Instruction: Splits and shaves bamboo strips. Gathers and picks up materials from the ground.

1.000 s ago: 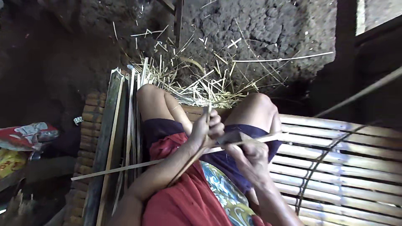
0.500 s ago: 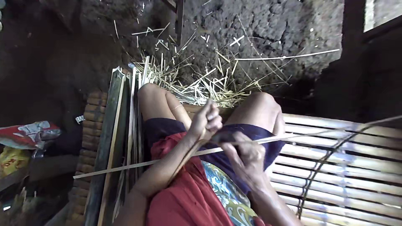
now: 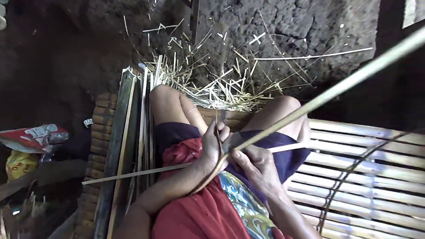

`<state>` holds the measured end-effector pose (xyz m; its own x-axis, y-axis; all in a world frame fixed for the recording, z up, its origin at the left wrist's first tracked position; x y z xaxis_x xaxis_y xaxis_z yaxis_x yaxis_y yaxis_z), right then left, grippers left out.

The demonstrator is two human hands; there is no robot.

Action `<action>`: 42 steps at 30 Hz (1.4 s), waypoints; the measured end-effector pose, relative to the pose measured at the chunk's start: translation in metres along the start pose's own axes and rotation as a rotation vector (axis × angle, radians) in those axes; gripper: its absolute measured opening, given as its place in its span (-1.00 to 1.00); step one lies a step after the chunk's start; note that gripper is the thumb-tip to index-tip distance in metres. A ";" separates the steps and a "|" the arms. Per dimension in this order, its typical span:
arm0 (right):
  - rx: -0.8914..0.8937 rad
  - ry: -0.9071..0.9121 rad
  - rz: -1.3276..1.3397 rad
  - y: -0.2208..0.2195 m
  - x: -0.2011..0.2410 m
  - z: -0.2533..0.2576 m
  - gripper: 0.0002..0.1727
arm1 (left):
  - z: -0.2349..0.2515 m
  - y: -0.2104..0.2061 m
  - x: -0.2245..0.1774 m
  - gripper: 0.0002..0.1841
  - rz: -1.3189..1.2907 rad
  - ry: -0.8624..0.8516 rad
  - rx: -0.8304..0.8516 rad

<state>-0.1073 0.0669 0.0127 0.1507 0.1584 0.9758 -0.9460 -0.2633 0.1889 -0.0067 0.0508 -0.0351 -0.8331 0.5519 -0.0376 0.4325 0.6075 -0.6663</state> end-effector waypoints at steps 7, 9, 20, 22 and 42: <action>-0.021 0.016 0.072 0.018 0.018 0.001 -0.57 | 0.016 0.014 -0.011 -0.42 -0.095 0.038 0.095; -0.152 0.005 -0.123 0.036 0.005 0.009 -0.62 | 0.003 -0.002 0.008 -0.47 0.182 0.146 0.293; 0.128 0.295 -0.203 0.008 0.049 -0.010 -0.52 | 0.043 0.022 -0.054 -0.47 -0.085 -0.059 0.205; -0.027 0.251 -0.416 0.026 0.034 0.002 -0.42 | 0.029 0.009 -0.030 -0.47 0.148 0.058 0.280; -0.083 0.092 -0.210 -0.004 0.007 0.008 -0.62 | -0.003 0.011 0.003 -0.41 0.236 0.244 0.257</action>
<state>-0.1003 0.0610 0.0199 0.3237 0.2881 0.9012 -0.9176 -0.1367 0.3733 -0.0032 0.0613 -0.0402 -0.6021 0.7965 -0.0549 0.4757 0.3027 -0.8259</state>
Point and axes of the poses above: each hand's wrist, its own z-axis towards the middle knuckle, its own y-axis out of the back of the hand, x = y × z, the point moved 8 cm from there along z, towards the middle knuckle, and after that the axes turned 11 degrees about y, right-handed, at the moved point
